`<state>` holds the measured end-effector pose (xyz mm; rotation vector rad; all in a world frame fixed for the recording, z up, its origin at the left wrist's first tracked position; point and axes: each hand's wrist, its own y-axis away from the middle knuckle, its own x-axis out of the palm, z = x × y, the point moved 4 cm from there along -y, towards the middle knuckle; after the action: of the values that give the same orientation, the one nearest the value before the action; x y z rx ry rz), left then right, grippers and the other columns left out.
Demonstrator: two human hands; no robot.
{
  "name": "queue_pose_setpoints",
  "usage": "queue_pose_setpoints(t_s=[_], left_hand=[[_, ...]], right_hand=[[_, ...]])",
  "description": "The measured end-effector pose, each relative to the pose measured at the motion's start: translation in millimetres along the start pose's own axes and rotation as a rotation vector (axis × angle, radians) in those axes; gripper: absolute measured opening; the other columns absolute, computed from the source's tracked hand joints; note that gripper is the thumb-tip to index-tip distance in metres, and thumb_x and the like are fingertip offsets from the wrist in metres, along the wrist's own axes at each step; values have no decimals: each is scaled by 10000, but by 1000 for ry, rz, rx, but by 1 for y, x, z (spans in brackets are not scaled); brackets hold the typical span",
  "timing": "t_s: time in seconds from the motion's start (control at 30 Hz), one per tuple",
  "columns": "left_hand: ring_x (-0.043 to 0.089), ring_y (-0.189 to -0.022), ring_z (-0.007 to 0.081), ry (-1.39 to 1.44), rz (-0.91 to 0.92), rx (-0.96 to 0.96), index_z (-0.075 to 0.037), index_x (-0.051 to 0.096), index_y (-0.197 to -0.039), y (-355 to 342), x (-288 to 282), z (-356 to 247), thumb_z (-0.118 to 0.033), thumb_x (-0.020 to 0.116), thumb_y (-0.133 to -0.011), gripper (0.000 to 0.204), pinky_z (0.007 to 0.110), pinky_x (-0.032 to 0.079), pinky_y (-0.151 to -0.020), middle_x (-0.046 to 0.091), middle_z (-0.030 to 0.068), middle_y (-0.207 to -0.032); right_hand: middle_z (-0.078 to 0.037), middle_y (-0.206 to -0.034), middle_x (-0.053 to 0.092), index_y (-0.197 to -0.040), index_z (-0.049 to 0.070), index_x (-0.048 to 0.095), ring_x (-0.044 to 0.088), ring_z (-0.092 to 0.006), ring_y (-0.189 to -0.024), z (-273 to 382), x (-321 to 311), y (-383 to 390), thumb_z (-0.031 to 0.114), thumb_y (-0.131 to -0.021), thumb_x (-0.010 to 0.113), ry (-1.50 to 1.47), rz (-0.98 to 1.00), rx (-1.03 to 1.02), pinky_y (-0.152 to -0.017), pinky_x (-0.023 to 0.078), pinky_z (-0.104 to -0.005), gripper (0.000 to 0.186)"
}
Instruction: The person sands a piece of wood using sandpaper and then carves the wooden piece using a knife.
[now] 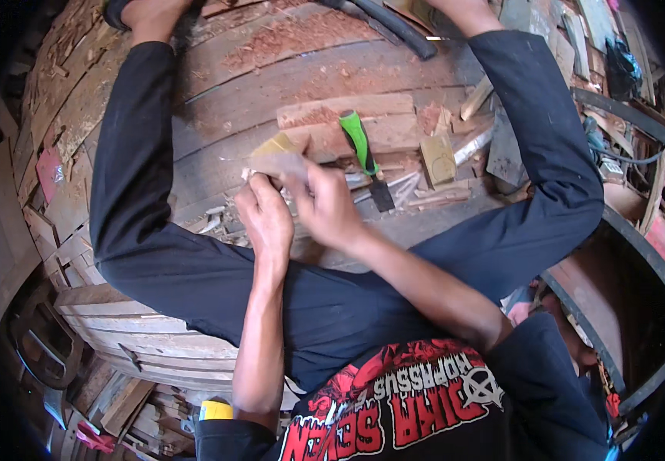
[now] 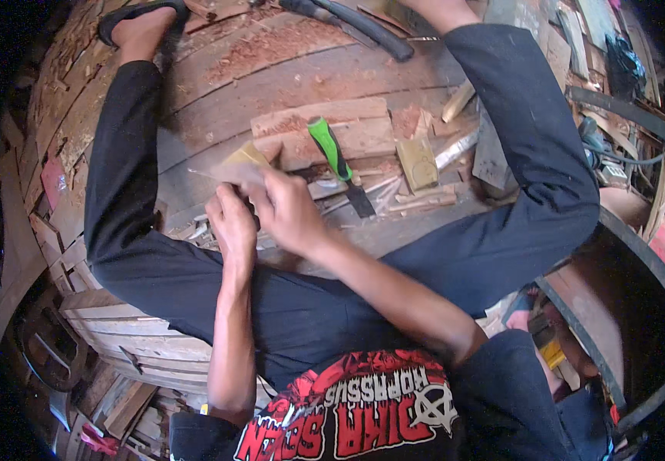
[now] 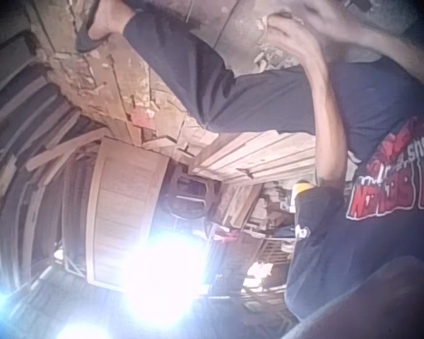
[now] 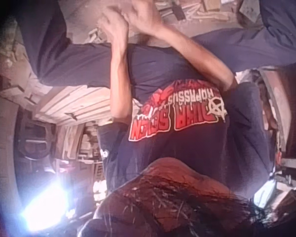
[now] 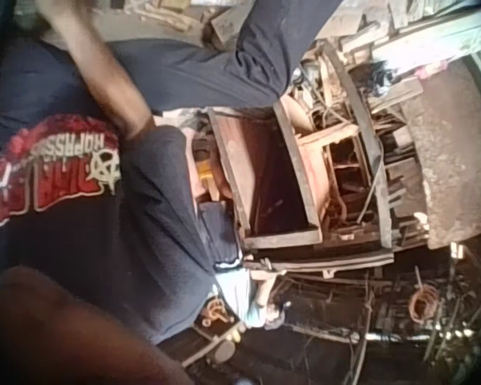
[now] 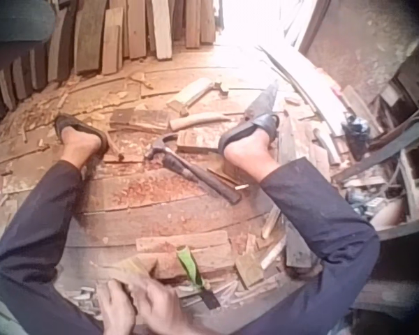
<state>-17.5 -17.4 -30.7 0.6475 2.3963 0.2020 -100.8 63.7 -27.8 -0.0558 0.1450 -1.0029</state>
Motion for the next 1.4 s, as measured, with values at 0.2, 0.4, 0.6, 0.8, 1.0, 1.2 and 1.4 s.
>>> queue_pose_setpoints(t_s=[0.2,0.4,0.6,0.8,1.0,1.2,1.4], left_hand=[[465,-586,184,-18,36,-39,88,493,-709,5,7,-23,-179,371,-989,406,428,395,-571,498,164,-585],[493,-605,188,-30,66,-106,109,560,-767,0,6,-15,-168,369,-986,402,419,409,-579,559,156,-606],[666,-798,251,7,145,-200,140,650,-951,4,3,-27,-141,366,-975,400,409,505,-772,704,257,-877],[697,-816,265,101,76,-121,151,665,-933,12,9,-27,-126,368,-963,407,405,523,-797,727,254,-882],[592,-666,206,104,81,-59,129,630,-838,8,3,-30,-121,384,-969,374,408,469,-657,674,189,-718],[536,-640,193,63,60,-148,123,596,-801,5,10,-16,-123,390,-975,365,418,443,-632,623,157,-673],[453,-606,154,126,74,-219,112,520,-762,9,6,2,-185,399,-990,394,398,395,-584,520,114,-596]], right_hand=[[-251,-815,679,-996,-53,635,696,-405,-762,-17,-18,-9,205,-998,566,77,190,128,-651,526,-459,268],[-263,-948,702,-1213,-41,629,706,-403,-850,-20,-16,-17,173,-985,578,117,198,234,-743,551,-447,317],[-254,-901,704,-1173,-46,641,718,-383,-836,-35,-19,-33,159,-972,581,227,264,312,-696,560,-445,293],[-283,-836,676,-983,-72,631,701,-417,-806,-56,-25,-40,210,-967,597,244,170,147,-668,546,-454,285],[-225,-805,677,-1080,-36,652,688,-343,-729,-34,-25,-31,149,-977,588,153,201,119,-619,508,-410,221],[-241,-845,685,-1074,-27,656,715,-366,-813,-59,-41,-28,108,-953,588,233,230,367,-699,536,-439,194],[-194,-923,722,-1055,-40,650,709,-237,-850,-49,-27,-28,119,-976,580,159,154,208,-772,536,-352,191]])
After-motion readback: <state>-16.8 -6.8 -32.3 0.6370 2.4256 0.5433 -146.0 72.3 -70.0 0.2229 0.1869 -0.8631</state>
